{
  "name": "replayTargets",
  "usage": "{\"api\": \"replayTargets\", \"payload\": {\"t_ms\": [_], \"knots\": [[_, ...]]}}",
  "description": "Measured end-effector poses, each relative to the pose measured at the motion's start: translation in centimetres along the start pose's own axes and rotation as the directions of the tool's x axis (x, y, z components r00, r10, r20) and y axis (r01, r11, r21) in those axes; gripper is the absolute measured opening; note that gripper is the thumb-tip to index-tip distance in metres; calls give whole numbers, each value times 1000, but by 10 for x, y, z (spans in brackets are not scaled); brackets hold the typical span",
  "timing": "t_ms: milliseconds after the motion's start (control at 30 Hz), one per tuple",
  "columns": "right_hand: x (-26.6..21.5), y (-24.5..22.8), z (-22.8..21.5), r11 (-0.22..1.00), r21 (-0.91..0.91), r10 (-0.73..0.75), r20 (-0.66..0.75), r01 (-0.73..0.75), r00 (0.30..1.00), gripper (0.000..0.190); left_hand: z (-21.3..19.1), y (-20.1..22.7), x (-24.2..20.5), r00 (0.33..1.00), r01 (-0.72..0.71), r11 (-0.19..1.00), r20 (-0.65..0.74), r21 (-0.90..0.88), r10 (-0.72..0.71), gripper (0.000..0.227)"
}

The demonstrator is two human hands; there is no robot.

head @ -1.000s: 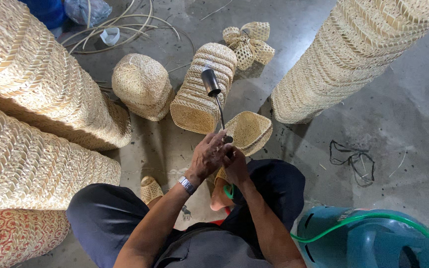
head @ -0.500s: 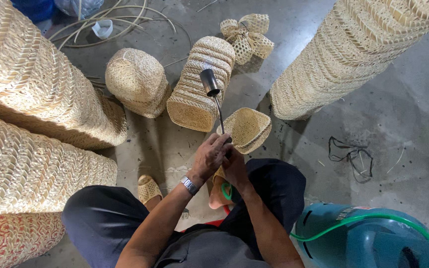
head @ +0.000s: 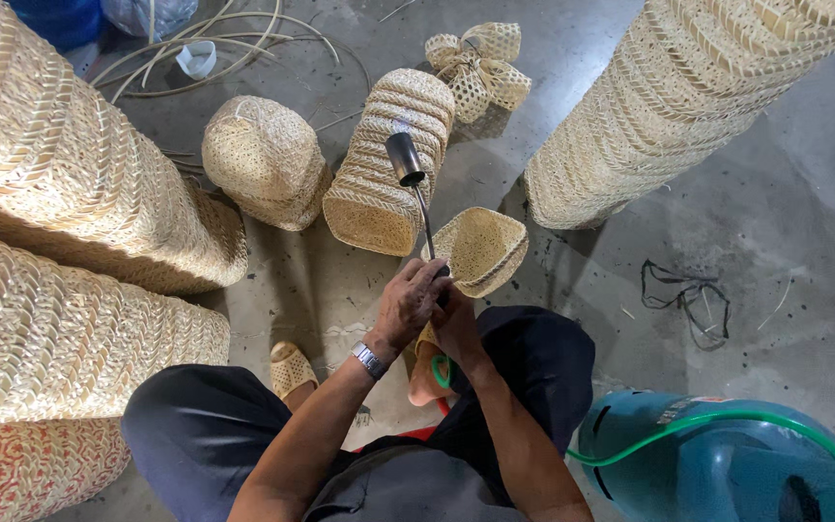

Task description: The person uses a handheld torch to burn off loose fibers and smooth the surface of woven baskets and hats, handling them individually by hand.

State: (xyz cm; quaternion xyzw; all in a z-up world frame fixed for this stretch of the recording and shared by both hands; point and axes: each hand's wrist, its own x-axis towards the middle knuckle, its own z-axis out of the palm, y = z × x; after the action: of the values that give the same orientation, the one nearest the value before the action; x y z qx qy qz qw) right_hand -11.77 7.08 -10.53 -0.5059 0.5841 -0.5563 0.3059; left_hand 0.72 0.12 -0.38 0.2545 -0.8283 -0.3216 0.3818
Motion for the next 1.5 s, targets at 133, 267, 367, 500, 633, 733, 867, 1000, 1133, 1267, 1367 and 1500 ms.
{"api": "replayTargets", "payload": {"t_ms": [133, 267, 367, 500, 633, 733, 867, 1000, 1133, 1267, 1367, 1500], "knots": [[0, 3, 2, 999, 35, 21, -12, -20, 1000, 14, 1, -1, 1, 1000, -27, 1000, -9, 16, 28, 34], [0, 0, 1, 993, 114, 11, -12, -10, 1000, 17, 3, -1, 1, 1000, -21, 1000, -19, 19, 22, 34], [1, -5, -1, 997, -80, 4, -27, -6, 1000, 18, 3, 1, 2, 1000, 4, 999, -10, 38, -4, 32], [1, -11, -3, 998, -48, -50, -10, 50, 999, 20, 2, 1, 2, 1000, -7, 1000, -7, 23, 7, 32], [2, -12, -2, 999, -23, -34, -17, 33, 999, 17, 2, 2, 3, 1000, 18, 1000, -12, 9, -18, 31], [2, -9, -1, 999, 21, -32, -23, 32, 999, 15, 2, 2, 4, 1000, 2, 1000, -14, 23, -1, 32], [1, -2, 0, 999, 39, -35, -7, 35, 999, 15, 1, 2, 3, 999, -16, 1000, -28, 13, 16, 32], [2, 6, 2, 995, 102, -23, -7, 23, 1000, 16, 0, 4, 5, 1000, -7, 1000, -26, 10, 7, 33], [4, 6, 0, 1000, 24, 10, -24, -10, 1000, 15, 1, 0, 4, 999, -30, 999, -27, 34, 31, 41], [8, -15, -8, 983, -167, 75, -31, -79, 997, 20, 13, -27, -15, 997, 14, 998, -83, 56, -9, 51], [15, -43, -22, 857, -250, 451, -58, -450, 891, 35, 31, -77, -32, 979, 137, 981, -167, 139, -113, 44], [36, -68, -62, 910, 71, 409, -14, -408, 912, 28, 57, -159, -72, 908, 390, 921, -174, 20, -380, 28]]}}
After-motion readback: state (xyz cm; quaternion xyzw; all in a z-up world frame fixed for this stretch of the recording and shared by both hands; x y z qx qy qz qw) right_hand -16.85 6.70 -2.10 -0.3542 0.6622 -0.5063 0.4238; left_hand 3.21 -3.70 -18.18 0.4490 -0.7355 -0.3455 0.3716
